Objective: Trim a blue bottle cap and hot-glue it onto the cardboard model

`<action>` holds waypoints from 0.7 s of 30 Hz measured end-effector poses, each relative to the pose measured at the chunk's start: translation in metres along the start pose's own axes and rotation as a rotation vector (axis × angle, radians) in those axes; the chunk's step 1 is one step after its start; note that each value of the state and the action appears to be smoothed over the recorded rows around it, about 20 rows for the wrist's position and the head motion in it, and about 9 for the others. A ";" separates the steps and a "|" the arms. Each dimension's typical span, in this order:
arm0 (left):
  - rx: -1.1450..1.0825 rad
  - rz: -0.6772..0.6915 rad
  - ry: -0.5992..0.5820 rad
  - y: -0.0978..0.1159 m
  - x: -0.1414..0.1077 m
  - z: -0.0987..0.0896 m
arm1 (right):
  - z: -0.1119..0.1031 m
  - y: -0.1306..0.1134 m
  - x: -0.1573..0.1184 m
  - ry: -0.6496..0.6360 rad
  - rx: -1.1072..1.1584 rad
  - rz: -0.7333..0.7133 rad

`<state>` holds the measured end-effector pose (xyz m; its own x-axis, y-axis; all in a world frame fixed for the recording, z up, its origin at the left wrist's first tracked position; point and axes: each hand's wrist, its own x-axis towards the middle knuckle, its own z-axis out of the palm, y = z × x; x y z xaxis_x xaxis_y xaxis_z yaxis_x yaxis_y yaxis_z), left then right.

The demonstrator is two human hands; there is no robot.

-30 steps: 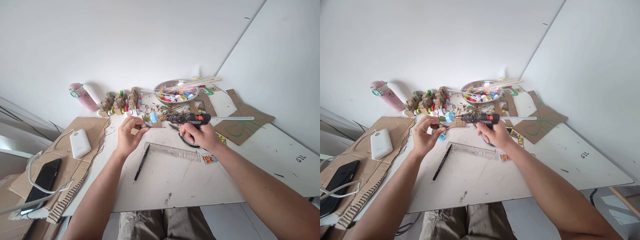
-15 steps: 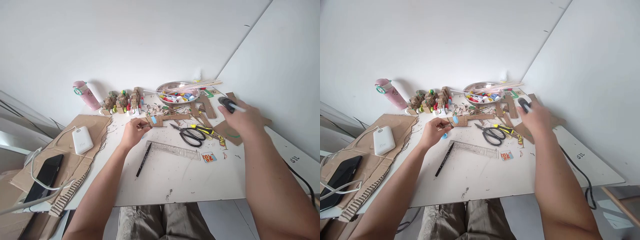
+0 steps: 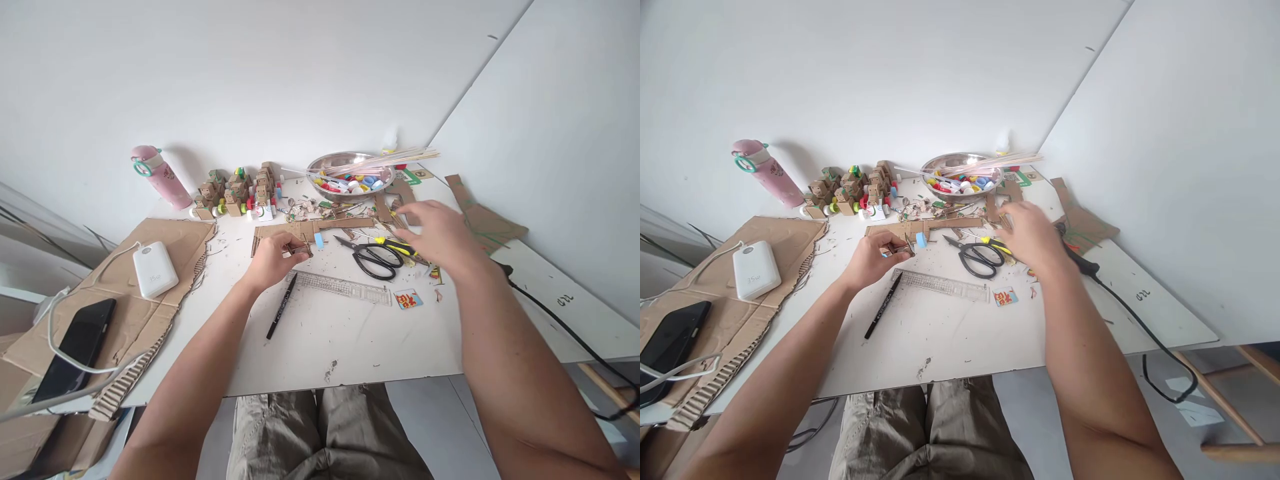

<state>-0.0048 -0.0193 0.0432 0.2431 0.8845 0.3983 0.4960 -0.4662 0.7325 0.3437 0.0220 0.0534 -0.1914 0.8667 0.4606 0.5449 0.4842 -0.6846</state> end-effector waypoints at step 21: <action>0.018 0.041 -0.147 0.006 -0.002 0.008 | 0.088 -0.057 -0.017 -0.270 0.264 -0.146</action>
<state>0.0040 -0.0236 0.0426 0.3824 0.8585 0.3415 0.4975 -0.5028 0.7069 0.2436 -0.0094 0.0349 -0.4776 0.7700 0.4231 0.2743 0.5882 -0.7608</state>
